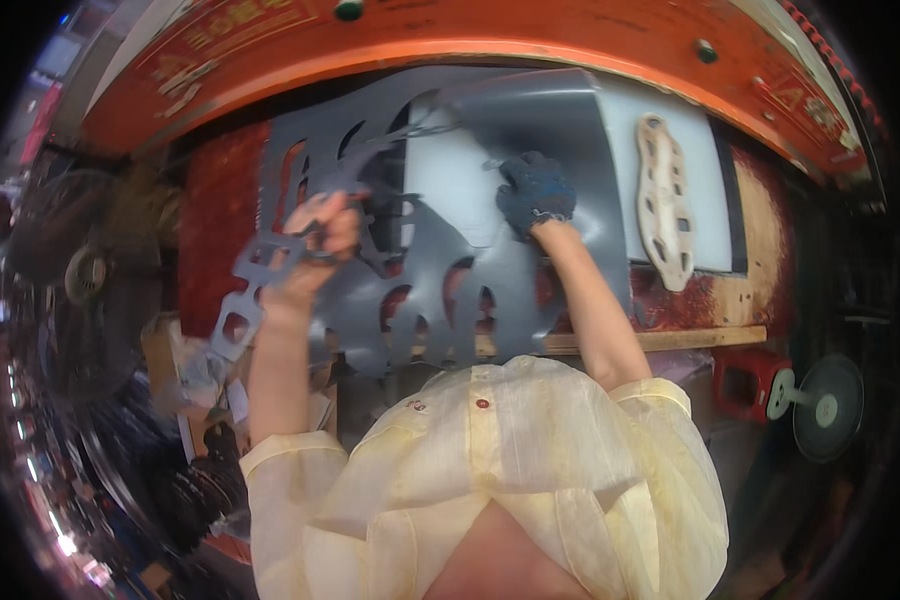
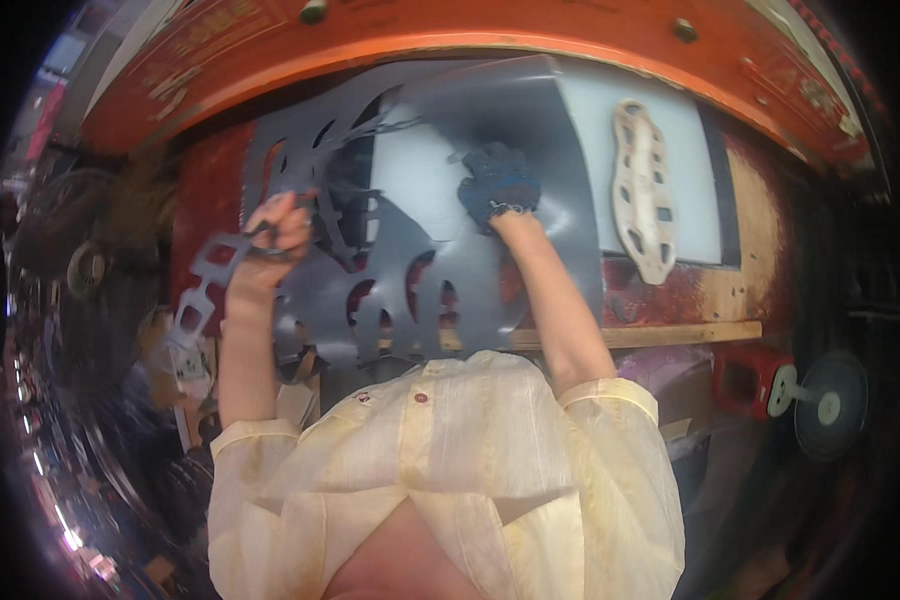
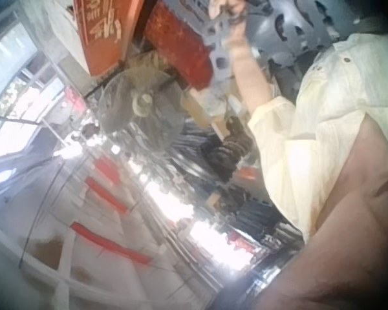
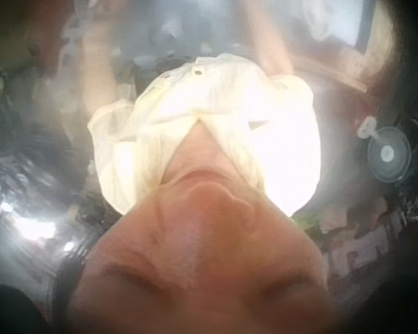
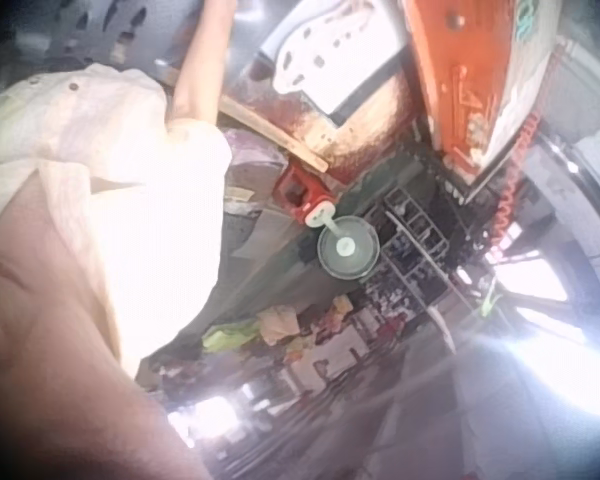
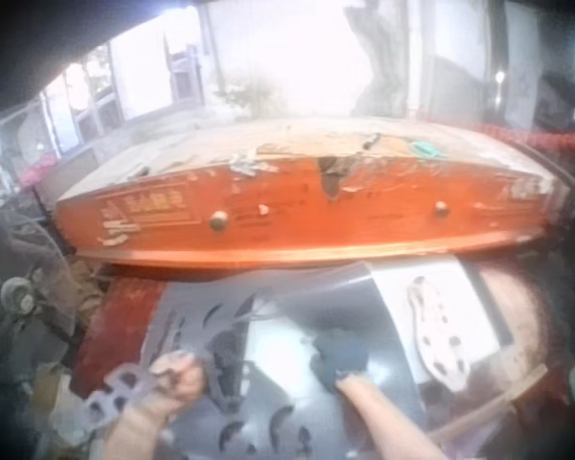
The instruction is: The person removes cutout pieces from a perforated sheet on a die-cutting machine. They repeatedly pull out individual cutouts by hand and place them aside, then feed the sheet back through the machine to continue removing more pieces.
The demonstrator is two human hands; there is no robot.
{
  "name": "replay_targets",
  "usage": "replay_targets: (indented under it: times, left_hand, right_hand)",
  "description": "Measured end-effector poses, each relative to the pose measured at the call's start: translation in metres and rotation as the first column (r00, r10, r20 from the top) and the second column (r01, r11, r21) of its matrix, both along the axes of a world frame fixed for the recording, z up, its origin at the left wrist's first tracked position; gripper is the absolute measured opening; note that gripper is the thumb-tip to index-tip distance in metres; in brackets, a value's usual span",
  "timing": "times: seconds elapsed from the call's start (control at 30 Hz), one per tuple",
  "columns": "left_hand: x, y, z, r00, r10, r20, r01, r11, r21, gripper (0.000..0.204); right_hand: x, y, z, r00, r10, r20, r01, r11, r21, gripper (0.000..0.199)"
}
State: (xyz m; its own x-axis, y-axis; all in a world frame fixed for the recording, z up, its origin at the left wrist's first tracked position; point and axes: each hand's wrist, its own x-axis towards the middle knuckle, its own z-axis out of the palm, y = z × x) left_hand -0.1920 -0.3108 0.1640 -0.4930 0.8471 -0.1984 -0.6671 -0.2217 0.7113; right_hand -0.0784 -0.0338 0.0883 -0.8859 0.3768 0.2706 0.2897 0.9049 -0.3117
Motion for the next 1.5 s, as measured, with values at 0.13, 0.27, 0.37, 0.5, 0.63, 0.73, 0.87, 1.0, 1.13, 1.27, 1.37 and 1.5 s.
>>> replay_targets:
  times: [0.13,0.27,0.37,0.5,0.63,0.73,0.87,1.0,1.13,1.27,1.37,1.5]
  left_hand:
    - [0.036,0.022,-0.067,0.989,0.009,-0.146,-0.044,0.971,-0.233,0.036]
    - [0.049,0.052,-0.098,0.946,-0.001,-0.323,-0.089,0.96,-0.264,0.028]
    - [0.041,0.057,-0.093,0.976,0.07,-0.208,-0.137,0.934,-0.329,0.024]
    - [0.026,0.07,-0.095,0.972,0.184,0.145,-0.161,0.974,-0.16,0.026]
    - [0.018,0.089,-0.112,0.988,0.149,-0.036,-0.154,0.965,-0.212,0.03]
    - [0.017,0.093,-0.116,0.971,0.185,-0.155,-0.214,0.957,-0.198,0.03]
    - [0.014,0.096,-0.101,0.986,0.111,-0.127,-0.122,0.989,-0.084,0.033]
    - [0.017,0.101,-0.083,0.954,0.292,0.067,-0.288,0.955,-0.062,0.039]
    - [0.014,0.095,-0.078,0.934,0.264,-0.242,-0.313,0.929,-0.195,0.038]
    - [0.019,0.08,-0.065,0.923,0.235,-0.305,-0.345,0.855,-0.386,0.034]
    - [0.029,0.058,-0.034,0.94,0.286,-0.184,-0.328,0.907,-0.265,0.032]
    - [0.041,-0.046,0.024,0.844,0.388,-0.37,-0.515,0.781,-0.354,0.036]
  right_hand:
    - [-0.008,-0.014,0.001,0.935,0.315,0.161,-0.181,0.818,-0.546,0.034]
    - [-0.026,-0.026,0.007,0.983,0.16,0.086,0.11,-0.147,-0.983,0.042]
    - [-0.043,-0.03,0.002,0.956,-0.253,0.15,-0.047,-0.634,-0.772,0.047]
    - [-0.066,-0.028,-0.013,0.996,-0.047,0.076,0.067,-0.159,-0.985,0.045]
    - [-0.065,-0.017,-0.017,0.986,0.166,0.004,-0.113,0.689,-0.716,0.026]
    - [-0.05,-0.015,-0.01,0.995,-0.099,0.014,0.025,0.112,-0.993,0.021]
    - [-0.04,-0.018,-0.001,0.992,-0.057,0.11,0.113,0.052,-0.992,0.02]
    - [-0.045,-0.019,-0.002,0.995,0.021,0.098,0.098,0.023,-0.995,0.016]
    - [-0.053,-0.024,-0.012,1.0,-0.001,0.006,0.006,0.108,-0.994,0.019]
    - [-0.058,-0.021,-0.014,0.999,0.009,0.04,0.013,0.846,-0.532,0.028]
    - [-0.065,0.012,-0.009,0.979,-0.17,0.114,0.195,0.943,-0.269,0.038]
    - [-0.077,0.109,-0.002,0.912,-0.323,0.252,0.378,0.9,-0.215,0.048]
